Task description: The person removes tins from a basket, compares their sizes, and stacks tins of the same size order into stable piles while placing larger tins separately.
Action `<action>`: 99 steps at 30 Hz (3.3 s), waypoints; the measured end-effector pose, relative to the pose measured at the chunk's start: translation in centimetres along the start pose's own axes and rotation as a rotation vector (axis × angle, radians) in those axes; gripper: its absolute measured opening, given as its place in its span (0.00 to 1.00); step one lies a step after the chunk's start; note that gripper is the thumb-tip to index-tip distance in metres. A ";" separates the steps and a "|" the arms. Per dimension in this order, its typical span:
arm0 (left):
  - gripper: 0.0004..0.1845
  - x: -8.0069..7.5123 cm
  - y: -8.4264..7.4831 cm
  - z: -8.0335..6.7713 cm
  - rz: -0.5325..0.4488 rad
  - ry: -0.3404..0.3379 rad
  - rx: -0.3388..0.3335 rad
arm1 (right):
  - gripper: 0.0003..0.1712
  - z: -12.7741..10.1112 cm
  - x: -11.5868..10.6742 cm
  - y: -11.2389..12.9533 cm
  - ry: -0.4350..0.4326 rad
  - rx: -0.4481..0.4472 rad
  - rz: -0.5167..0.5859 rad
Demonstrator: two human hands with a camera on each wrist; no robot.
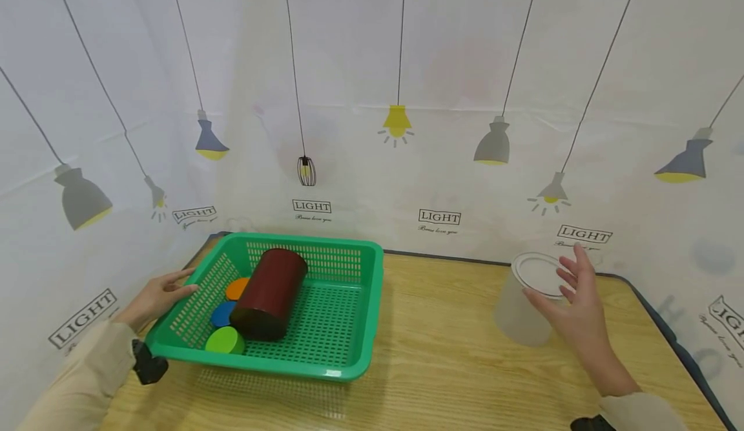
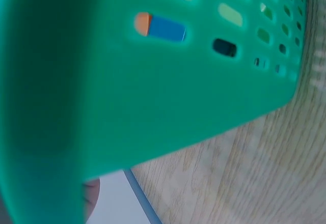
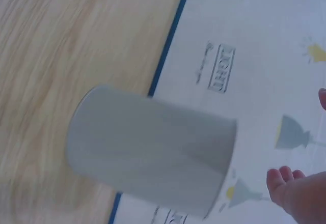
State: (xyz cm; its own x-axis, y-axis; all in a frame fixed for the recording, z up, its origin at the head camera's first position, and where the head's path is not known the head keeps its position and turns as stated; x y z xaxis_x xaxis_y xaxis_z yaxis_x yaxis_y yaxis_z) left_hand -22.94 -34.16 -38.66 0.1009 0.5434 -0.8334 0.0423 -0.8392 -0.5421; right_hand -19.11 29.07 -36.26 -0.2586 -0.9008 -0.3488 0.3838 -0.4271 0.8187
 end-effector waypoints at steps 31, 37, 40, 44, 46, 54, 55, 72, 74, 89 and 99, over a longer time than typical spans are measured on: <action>0.32 0.2 0.0 0.0 -0.039 -0.012 -0.022 | 0.34 3.6 17.0 10.3 0.525 -0.099 0.408; 0.32 0.2 0.0 0.0 -0.026 -0.016 -0.011 | 0.34 3.9 20.3 12.1 0.593 -0.111 0.421; 0.32 0.1 -0.1 0.0 -0.027 -0.014 -0.016 | 0.34 4.2 21.7 12.8 0.612 -0.139 0.419; 0.32 0.1 -0.2 -0.1 -0.029 -0.011 -0.019 | 0.33 4.6 23.3 13.1 0.611 -0.143 0.397; 0.32 0.1 -0.2 -0.1 -0.025 -0.009 -0.017 | 0.32 4.8 24.1 13.0 0.603 -0.124 0.379; 0.33 0.0 -0.3 0.0 -0.036 0.002 -0.030 | 0.31 5.4 26.7 12.9 0.582 -0.042 0.411; 0.33 0.0 -0.3 0.0 -0.038 0.004 -0.031 | 0.31 5.5 27.0 12.9 0.577 -0.037 0.421; 0.33 0.1 0.3 0.0 -0.062 0.007 -0.035 | 0.31 6.1 31.9 10.2 0.477 0.144 0.460; 0.33 0.0 0.3 0.0 -0.062 0.008 -0.035 | 0.31 5.9 32.2 9.7 0.483 0.164 0.476; 0.33 0.0 0.2 -0.1 -0.051 0.003 -0.013 | 0.41 4.0 34.8 7.7 0.604 0.384 0.367; 0.32 0.2 0.1 0.1 -0.057 -0.001 -0.024 | 0.43 3.6 35.3 7.8 0.682 0.485 0.399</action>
State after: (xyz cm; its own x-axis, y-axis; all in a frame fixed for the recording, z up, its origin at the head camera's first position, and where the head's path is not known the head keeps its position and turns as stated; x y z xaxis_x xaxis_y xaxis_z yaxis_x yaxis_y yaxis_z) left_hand -22.98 -34.17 -38.87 0.0967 0.5907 -0.8011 0.0715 -0.8069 -0.5864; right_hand -28.45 -5.82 -40.57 0.4498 -0.8906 -0.0675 -0.1202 -0.1352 0.9835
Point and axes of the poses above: each hand's wrist, its own z-axis towards the middle knuckle, its own x-axis out of the palm, y = z × x, the point moved 1 cm from there along z, towards the middle knuckle, and after that the axes turned 10 degrees about z, right-handed, at the moved point
